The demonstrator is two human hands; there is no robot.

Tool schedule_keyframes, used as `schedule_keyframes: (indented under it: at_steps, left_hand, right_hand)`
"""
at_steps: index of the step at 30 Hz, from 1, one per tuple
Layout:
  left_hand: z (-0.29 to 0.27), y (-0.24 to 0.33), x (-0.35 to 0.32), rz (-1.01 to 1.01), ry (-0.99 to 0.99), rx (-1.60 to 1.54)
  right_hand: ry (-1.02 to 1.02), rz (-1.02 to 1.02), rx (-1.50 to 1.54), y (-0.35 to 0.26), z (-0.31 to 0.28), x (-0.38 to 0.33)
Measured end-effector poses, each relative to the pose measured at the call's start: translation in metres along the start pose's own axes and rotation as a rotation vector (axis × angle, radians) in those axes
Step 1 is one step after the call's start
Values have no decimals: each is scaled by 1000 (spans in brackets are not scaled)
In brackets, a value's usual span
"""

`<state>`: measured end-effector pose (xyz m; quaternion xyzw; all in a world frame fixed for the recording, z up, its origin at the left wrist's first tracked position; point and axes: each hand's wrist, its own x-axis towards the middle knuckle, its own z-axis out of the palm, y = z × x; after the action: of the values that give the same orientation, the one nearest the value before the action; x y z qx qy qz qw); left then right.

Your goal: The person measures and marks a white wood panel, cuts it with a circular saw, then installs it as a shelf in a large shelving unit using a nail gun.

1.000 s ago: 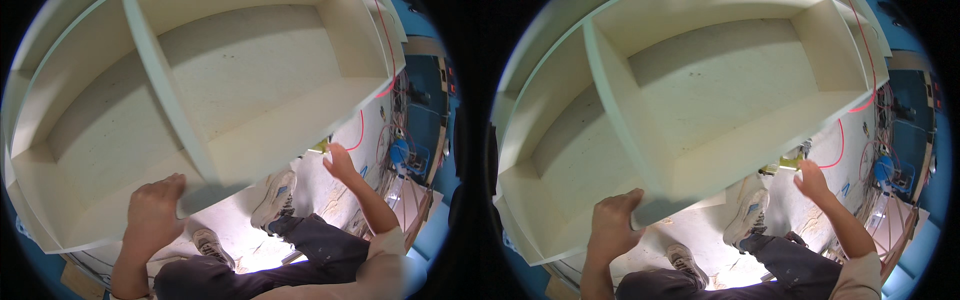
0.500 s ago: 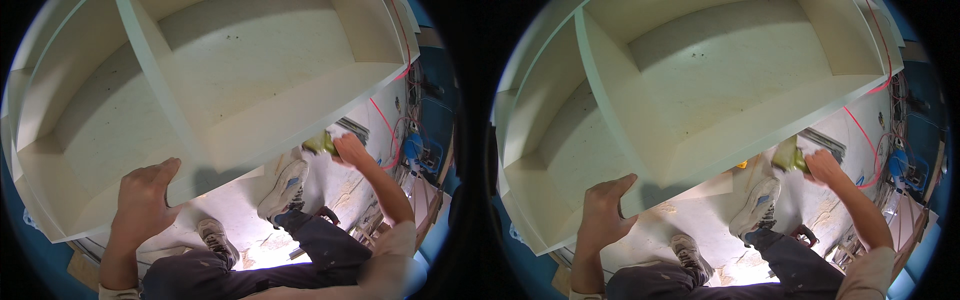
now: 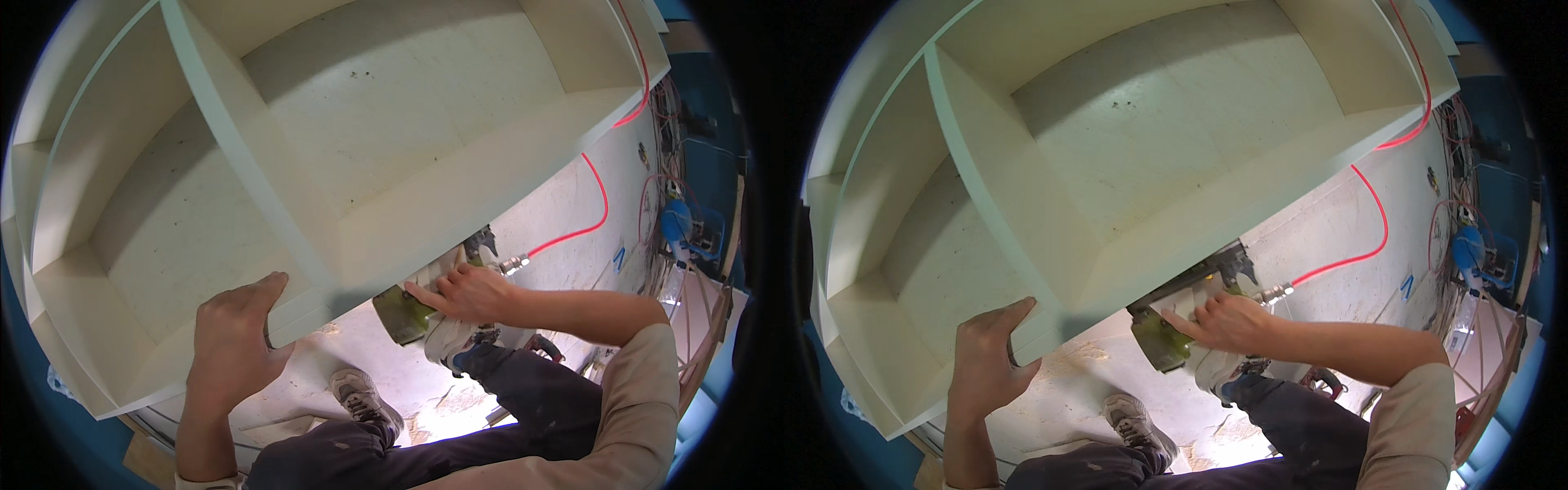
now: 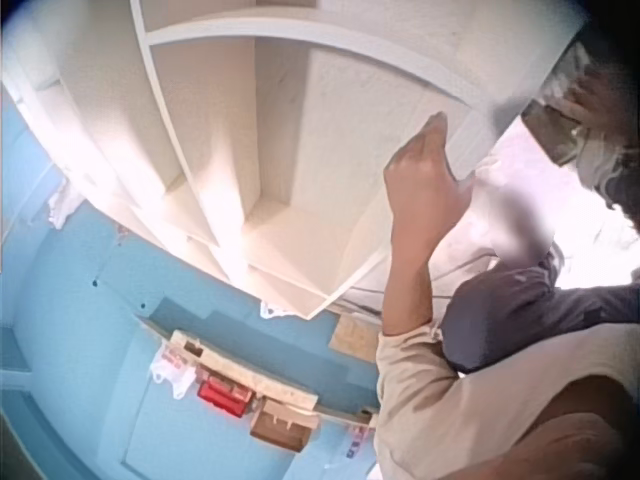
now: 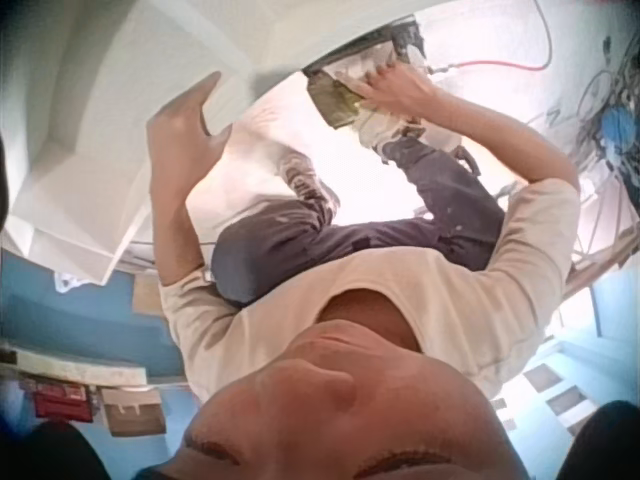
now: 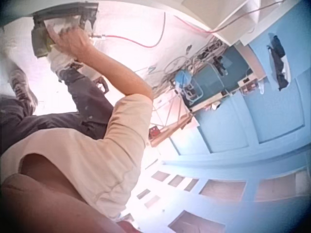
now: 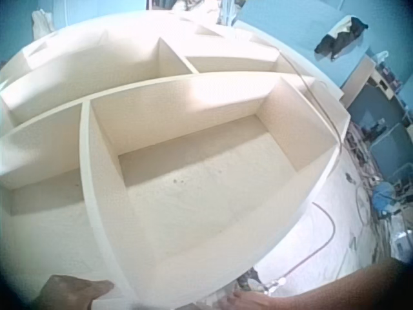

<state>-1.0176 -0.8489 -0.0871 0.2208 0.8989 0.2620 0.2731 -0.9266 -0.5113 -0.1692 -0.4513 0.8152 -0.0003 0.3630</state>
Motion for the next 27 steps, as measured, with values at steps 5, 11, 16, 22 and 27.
schedule_keyframes:
  at_steps: [5, 11, 16, 22, 27]
  left_hand:
    - [3, -2, 0, 56, 29, 36]
    - [1, -1, -1, 53, 16, 42]
    - [5, -4, -3, 63, 82, 0]
    - [4, -2, -2, 40, 48, 13]
    - [4, -2, -1, 50, 68, 11]
  right_hand:
    - [63, 35, -46, 8, 19, 22]
    - [297, -9, -108, 19, 35, 34]
    - [286, 18, -110, 20, 42, 38]
    - [268, 1, -120, 26, 45, 38]
    - [294, 4, -159, 27, 43, 40]
